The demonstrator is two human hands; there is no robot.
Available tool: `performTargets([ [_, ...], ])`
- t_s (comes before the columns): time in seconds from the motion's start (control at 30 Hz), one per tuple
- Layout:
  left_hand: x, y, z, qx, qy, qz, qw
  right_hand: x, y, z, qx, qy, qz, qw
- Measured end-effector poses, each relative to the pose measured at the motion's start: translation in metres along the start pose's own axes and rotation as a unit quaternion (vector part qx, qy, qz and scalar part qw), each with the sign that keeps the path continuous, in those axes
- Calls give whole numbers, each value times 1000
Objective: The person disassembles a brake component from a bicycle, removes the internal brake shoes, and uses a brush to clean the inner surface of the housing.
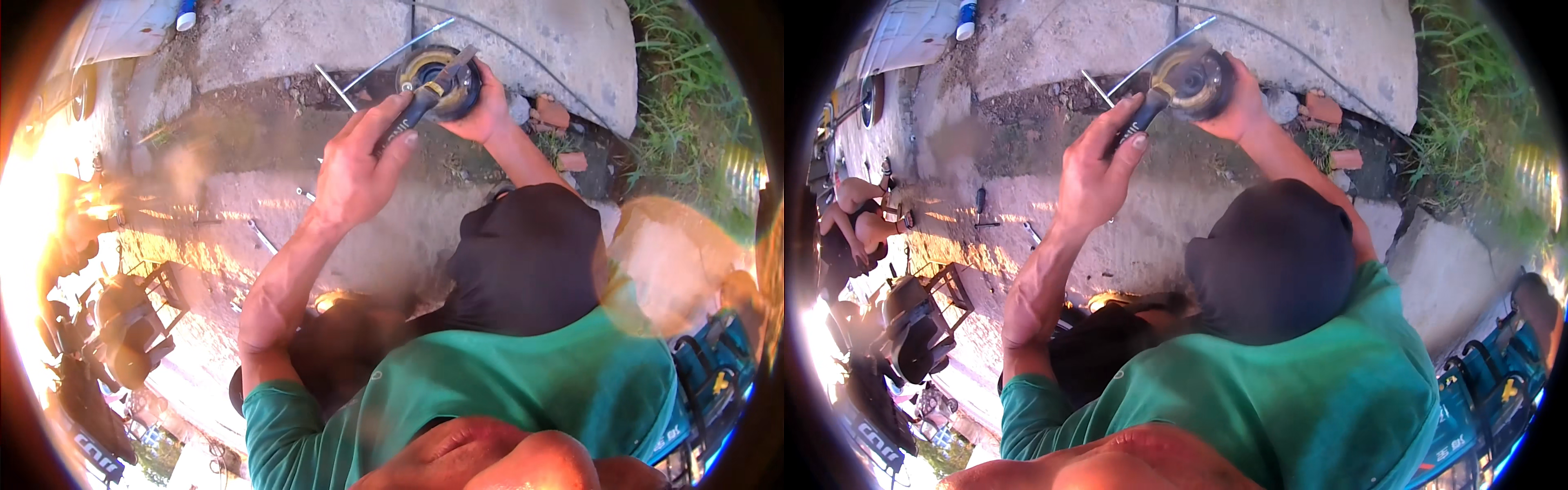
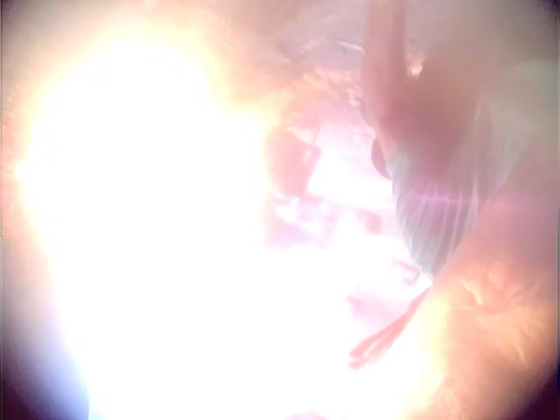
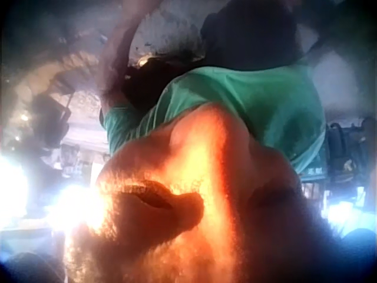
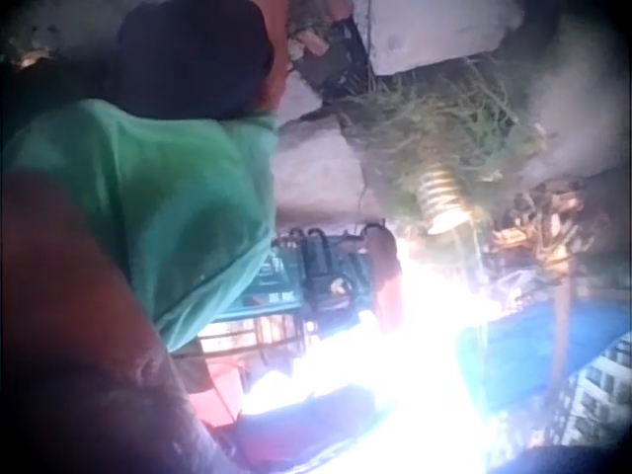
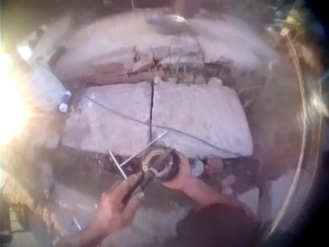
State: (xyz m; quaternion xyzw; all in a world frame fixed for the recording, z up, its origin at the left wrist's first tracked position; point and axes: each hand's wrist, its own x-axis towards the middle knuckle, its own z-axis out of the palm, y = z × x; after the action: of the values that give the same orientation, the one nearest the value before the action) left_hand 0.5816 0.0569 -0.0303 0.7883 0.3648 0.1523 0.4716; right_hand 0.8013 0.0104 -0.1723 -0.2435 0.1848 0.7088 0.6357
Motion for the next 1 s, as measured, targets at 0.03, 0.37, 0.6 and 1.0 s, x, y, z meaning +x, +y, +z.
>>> performTargets([
  [0.03, 1, 7, -3, 12, 1, 18, 1000, -2, 1, 2, 5, 2, -1, 1000],
  [0.37, 9, -19, 3, 89, -38, 47, 994, 11, 8, -33, 64, -207, 64, 974],
  [0.6, -4, 16, -20, 32, 100, 193, 976, 1, 11, -3, 23, -70, 11, 997],
  [1.0, -21, -12, -17, 84, 71, 146, 983, -1, 18, -1, -5, -3, 24, 1000],
])
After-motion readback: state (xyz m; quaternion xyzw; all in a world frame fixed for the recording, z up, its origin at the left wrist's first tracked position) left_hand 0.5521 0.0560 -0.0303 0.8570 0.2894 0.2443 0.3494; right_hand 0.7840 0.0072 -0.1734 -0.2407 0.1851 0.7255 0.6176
